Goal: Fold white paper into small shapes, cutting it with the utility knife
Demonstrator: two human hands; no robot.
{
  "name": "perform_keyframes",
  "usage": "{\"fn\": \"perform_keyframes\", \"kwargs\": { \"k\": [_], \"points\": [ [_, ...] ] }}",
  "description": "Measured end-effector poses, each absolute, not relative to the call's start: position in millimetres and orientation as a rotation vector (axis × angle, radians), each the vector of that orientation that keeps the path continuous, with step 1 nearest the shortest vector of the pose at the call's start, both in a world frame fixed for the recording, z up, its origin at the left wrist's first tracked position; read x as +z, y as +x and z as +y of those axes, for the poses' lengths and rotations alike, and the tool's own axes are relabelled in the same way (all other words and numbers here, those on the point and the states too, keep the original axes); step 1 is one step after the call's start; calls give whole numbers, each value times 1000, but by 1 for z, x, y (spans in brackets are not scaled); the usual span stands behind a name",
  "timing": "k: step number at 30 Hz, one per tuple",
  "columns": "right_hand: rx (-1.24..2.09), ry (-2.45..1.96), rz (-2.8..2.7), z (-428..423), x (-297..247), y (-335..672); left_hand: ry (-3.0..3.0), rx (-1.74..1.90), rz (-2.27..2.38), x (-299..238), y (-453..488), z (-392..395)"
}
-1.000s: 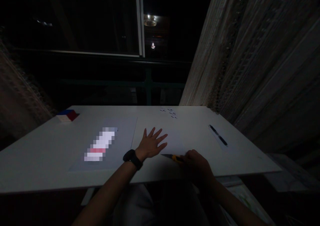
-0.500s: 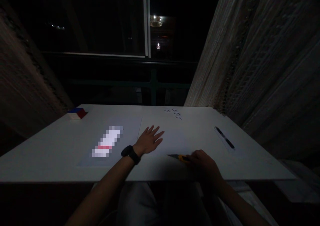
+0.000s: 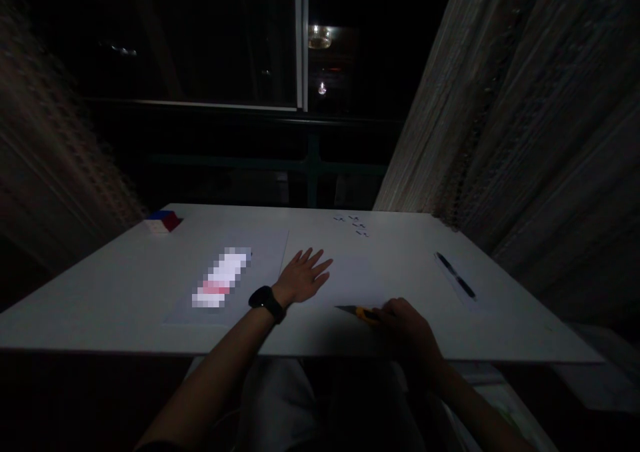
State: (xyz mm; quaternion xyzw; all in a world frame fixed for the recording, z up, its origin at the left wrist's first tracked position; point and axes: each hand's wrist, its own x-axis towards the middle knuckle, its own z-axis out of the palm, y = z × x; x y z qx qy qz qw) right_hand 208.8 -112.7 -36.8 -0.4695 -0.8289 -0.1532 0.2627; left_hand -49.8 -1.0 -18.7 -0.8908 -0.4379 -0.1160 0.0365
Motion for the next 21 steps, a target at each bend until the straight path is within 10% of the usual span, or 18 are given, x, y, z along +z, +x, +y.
{"fn": "perform_keyframes", "kwargs": {
  "k": [21],
  "points": [
    [-295,-1415,-2326,-102,-23,182,-2701,-259,-1283,-20,-51,-1]
  ]
}}
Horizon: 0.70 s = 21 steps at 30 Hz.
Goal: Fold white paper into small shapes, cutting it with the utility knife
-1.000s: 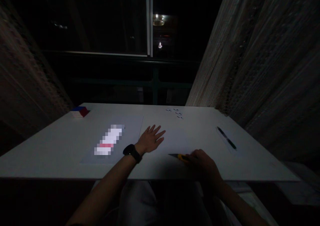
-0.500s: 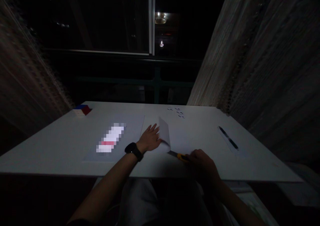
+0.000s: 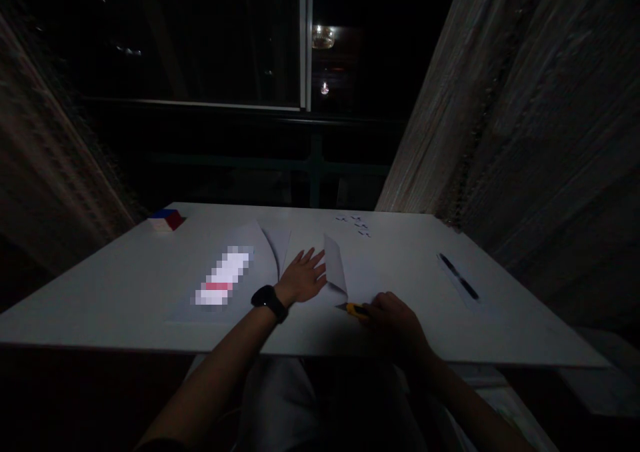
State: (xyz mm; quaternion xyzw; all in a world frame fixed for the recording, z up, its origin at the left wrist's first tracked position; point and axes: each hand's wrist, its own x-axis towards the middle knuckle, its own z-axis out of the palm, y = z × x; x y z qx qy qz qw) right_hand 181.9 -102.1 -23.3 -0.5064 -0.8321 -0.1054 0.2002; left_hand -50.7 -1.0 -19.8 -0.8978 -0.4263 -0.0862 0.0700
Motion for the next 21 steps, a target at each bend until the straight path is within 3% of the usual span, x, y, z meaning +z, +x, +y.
{"fn": "perform_keyframes", "kwargs": {
  "k": [21],
  "points": [
    [-407,-1314,-2336,-105,-27,169,-2718,-379,-1313,-22,-50,-1]
  ]
}}
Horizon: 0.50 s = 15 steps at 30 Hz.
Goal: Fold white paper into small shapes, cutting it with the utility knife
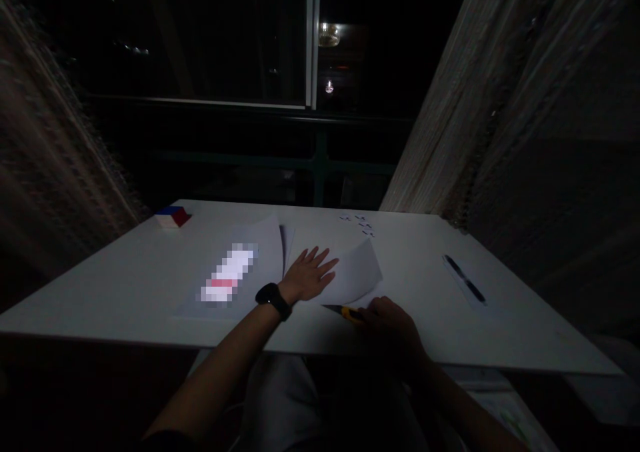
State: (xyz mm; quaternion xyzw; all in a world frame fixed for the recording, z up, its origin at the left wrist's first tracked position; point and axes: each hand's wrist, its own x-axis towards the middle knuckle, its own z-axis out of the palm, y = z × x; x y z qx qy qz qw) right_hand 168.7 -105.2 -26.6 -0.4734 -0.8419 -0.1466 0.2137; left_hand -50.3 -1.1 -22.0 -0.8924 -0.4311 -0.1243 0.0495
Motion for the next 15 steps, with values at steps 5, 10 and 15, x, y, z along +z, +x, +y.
{"fn": "perform_keyframes", "kwargs": {
  "k": [5,10,15],
  "points": [
    [-413,-1305,-2326,-100,-28,162,-2716,-359,-1339,-19,-49,-3],
    [-386,-1257,-2332,-104,-26,158,-2704,-346,-1332,-18,-49,-3],
    [-392,-1285,-2328,-102,-27,160,-2713,-351,-1342,-21,-48,-4]
  ]
}}
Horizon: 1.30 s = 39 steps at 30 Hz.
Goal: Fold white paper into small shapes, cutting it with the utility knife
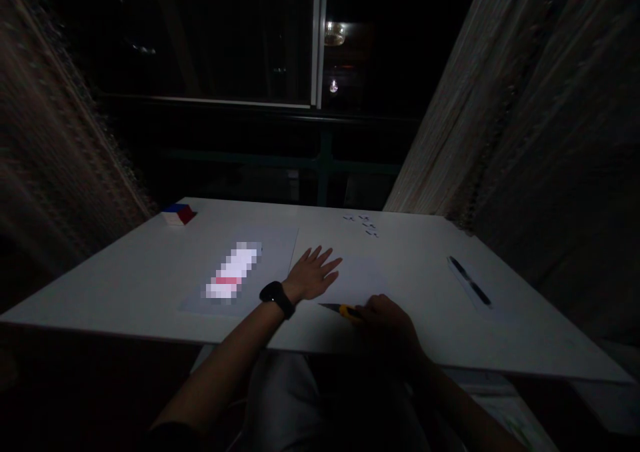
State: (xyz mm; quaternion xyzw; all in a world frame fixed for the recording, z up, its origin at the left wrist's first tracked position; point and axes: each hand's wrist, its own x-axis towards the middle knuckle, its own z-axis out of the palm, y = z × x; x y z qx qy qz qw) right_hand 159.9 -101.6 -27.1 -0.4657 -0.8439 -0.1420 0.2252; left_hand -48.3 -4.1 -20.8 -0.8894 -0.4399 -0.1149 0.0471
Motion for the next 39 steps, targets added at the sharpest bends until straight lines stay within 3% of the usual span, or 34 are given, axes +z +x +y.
{"fn": "perform_keyframes", "kwargs": {
  "k": [8,17,39],
  "points": [
    [-286,-1285,-2368,-96,-28,176,-2653,-331,-1456,-15,-41,-9],
    [-220,-1235,-2418,-93,-25,176,-2752,-303,-1246,-17,-46,7],
    [-275,-1211,-2385,-98,-24,157,-2782,-309,-1250,-18,-45,6]
  ]
}}
